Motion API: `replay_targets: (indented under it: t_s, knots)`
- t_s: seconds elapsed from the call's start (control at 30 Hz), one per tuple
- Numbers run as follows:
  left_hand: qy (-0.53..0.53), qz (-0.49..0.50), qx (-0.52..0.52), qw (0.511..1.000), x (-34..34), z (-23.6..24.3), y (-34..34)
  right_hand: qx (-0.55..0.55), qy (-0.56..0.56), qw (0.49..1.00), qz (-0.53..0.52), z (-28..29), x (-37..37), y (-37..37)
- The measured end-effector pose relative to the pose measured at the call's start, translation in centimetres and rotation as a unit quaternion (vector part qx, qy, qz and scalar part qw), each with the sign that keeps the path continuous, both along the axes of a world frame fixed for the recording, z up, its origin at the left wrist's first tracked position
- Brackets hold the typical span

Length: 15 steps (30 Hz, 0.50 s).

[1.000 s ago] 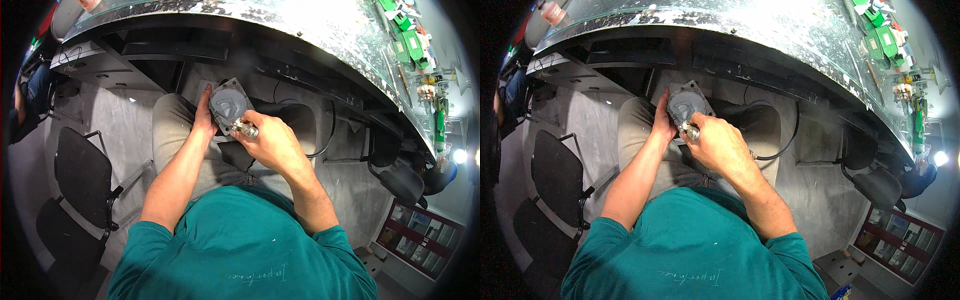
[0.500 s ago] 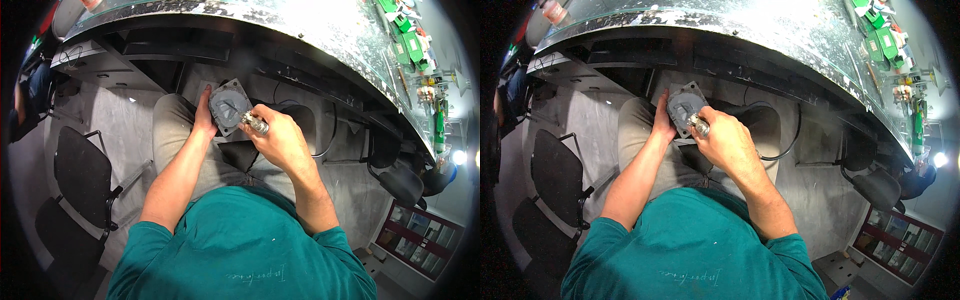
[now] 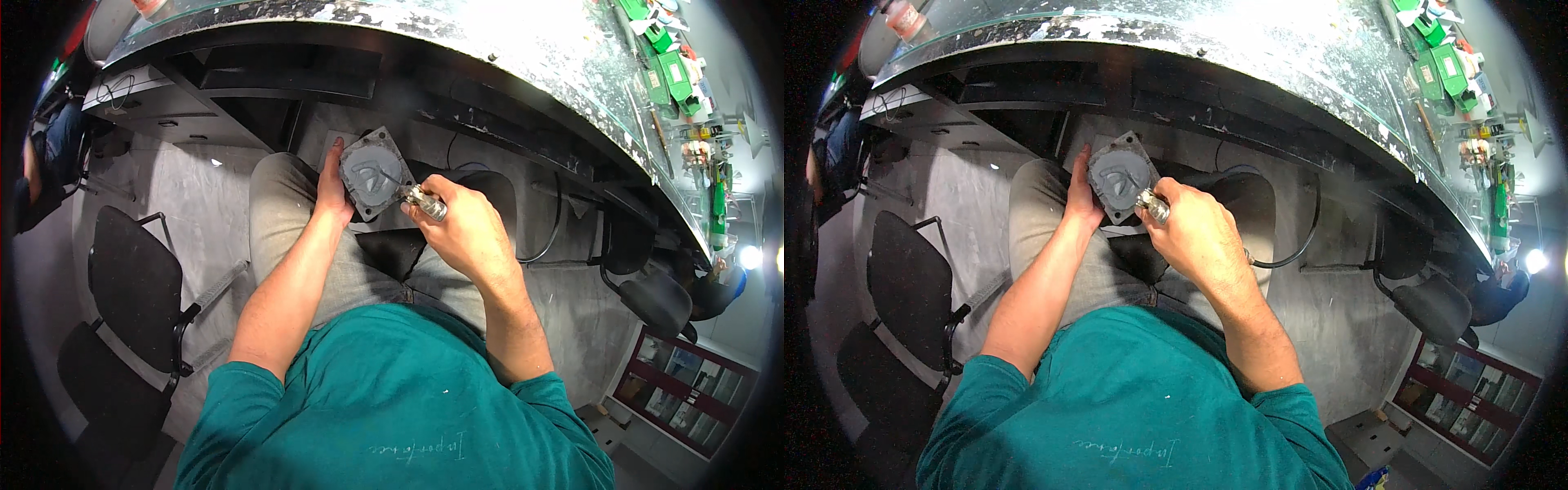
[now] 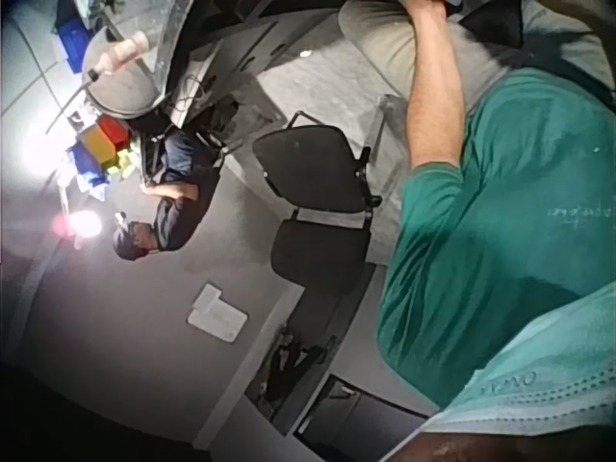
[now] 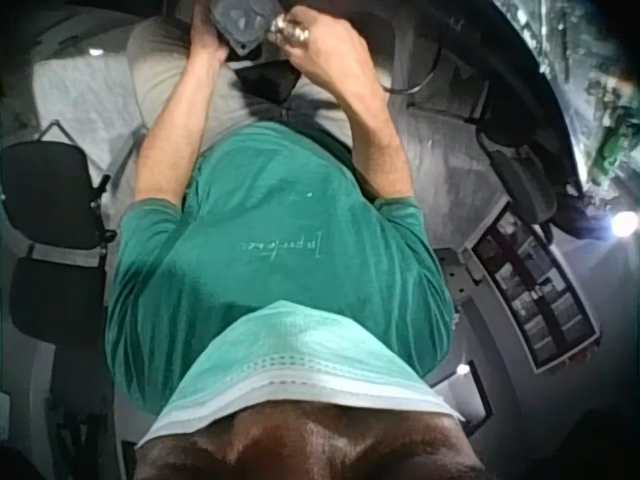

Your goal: The person scrapes excess material from a dental mold using a small handheld tool, then uses an air nozzle to blow away dust while holding the mold on their lap.

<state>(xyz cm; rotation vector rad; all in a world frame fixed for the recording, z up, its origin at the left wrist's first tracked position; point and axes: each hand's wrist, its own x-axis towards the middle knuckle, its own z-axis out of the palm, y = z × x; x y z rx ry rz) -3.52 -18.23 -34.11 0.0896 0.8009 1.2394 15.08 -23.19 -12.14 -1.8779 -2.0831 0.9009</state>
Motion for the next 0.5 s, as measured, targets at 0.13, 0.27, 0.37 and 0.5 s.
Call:
replay_targets:
  t_s: [0.13,0.27,0.37,0.5]
  knots:
    - [0.003,0.002,0.007,1.000,0.1,0.8,-0.2,-0.037,-0.014,0.999,-0.006,1.1,0.3,0.1]
    - [0.005,-0.006,0.007,1.000,0.0,1.4,-0.3,-0.070,0.033,0.997,0.011,1.3,0.7,0.0]
    - [0.002,-0.007,0.023,1.000,0.0,1.1,-0.4,-0.054,0.045,0.998,0.005,0.9,0.5,-0.1]
    - [0.009,-0.007,0.001,1.000,0.2,1.5,-0.3,-0.037,0.052,0.998,0.012,0.2,0.4,-0.3]
